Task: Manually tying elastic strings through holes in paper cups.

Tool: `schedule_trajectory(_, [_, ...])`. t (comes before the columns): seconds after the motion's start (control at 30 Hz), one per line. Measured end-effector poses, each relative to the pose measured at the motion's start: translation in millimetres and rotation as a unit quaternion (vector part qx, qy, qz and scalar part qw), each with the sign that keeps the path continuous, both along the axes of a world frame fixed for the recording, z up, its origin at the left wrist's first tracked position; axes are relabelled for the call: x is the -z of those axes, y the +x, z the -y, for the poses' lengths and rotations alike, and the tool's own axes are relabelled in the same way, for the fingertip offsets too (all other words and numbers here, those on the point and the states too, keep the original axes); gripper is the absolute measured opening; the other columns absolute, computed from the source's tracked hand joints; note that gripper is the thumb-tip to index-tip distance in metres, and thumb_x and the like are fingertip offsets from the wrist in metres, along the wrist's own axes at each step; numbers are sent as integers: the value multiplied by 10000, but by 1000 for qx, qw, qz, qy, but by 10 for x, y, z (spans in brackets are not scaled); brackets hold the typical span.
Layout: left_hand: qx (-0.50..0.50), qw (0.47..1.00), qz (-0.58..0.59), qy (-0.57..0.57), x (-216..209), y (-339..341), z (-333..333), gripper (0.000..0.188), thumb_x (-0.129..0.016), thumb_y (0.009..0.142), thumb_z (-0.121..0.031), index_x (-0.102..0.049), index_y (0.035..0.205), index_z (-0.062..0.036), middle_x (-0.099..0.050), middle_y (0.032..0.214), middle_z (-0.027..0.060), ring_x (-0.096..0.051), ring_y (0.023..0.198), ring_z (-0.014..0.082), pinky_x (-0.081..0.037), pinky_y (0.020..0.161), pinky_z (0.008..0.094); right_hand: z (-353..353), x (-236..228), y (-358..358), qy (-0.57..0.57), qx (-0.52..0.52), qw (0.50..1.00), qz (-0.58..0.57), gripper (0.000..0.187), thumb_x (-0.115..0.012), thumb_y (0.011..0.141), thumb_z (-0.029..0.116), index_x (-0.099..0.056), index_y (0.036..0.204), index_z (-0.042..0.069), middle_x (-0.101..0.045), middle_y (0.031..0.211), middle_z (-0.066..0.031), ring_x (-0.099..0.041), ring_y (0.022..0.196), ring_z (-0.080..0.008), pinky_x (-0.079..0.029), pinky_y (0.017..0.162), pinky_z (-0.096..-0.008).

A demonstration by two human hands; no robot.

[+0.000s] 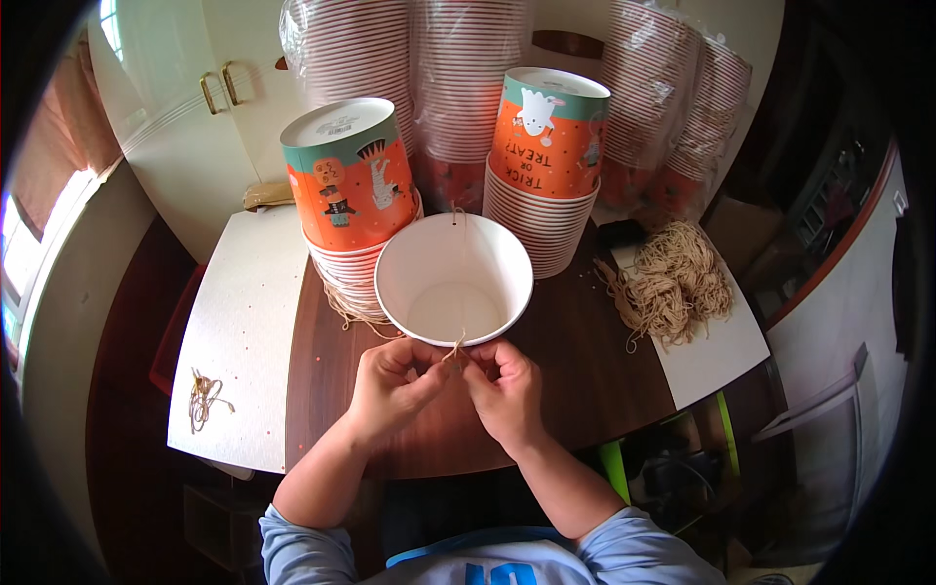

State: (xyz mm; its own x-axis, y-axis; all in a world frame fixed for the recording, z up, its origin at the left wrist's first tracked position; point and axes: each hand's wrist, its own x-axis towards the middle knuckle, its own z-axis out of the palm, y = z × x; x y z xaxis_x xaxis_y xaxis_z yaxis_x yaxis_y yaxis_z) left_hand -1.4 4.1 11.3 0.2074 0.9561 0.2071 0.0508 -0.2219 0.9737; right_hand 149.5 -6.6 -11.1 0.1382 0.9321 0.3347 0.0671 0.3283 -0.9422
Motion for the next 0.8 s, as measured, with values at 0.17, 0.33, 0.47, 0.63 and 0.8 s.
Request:
schedule_trajectory(0.17, [20,995,63,76,-14,-33,-8,72,-644,846,-28,-630,817,36,-633,755,52,-570,667,76,-446,594,200,15,-24,16,3,4,1000,31,53,-646,830,26,-642,876,0,-633,717,9,-513,623,-4,-418,553,-176])
schedule_trajectory(0.33, [-45,966,7,255,-68,-33,-23,49,-661,810,-1,-648,853,21,-620,760,50,-524,637,75,-393,561,199,45,3,89,6,-55,998,-17,114,-669,833,44,-629,934,11,-613,724,15,-500,631,10,-385,547,-157])
schedule_trajectory(0.47, [-40,948,-12,314,-89,-30,-9,95,-682,755,26,-649,843,11,-587,783,54,-521,634,102,-397,552,213,139,-183,79,171,4,980,105,274,-690,767,7,-604,1023,52,-621,880,-22,-564,714,-102,-429,594,-232])
schedule_trajectory(0.63, [-28,947,-7,319,-114,-19,49,117,-685,726,41,-647,829,3,-560,797,46,-522,665,106,-402,556,224,83,-340,37,318,61,907,268,325,-700,675,-46,-634,973,67,-604,858,-53,-584,731,-223,-483,620,-311])
schedule_trajectory(0.8, [-11,943,22,332,-149,-40,69,86,-658,738,59,-621,793,4,-570,782,59,-536,694,136,-418,599,245,47,-366,25,326,69,903,270,257,-717,654,-16,-657,881,90,-596,817,-30,-567,694,-203,-470,599,-305])
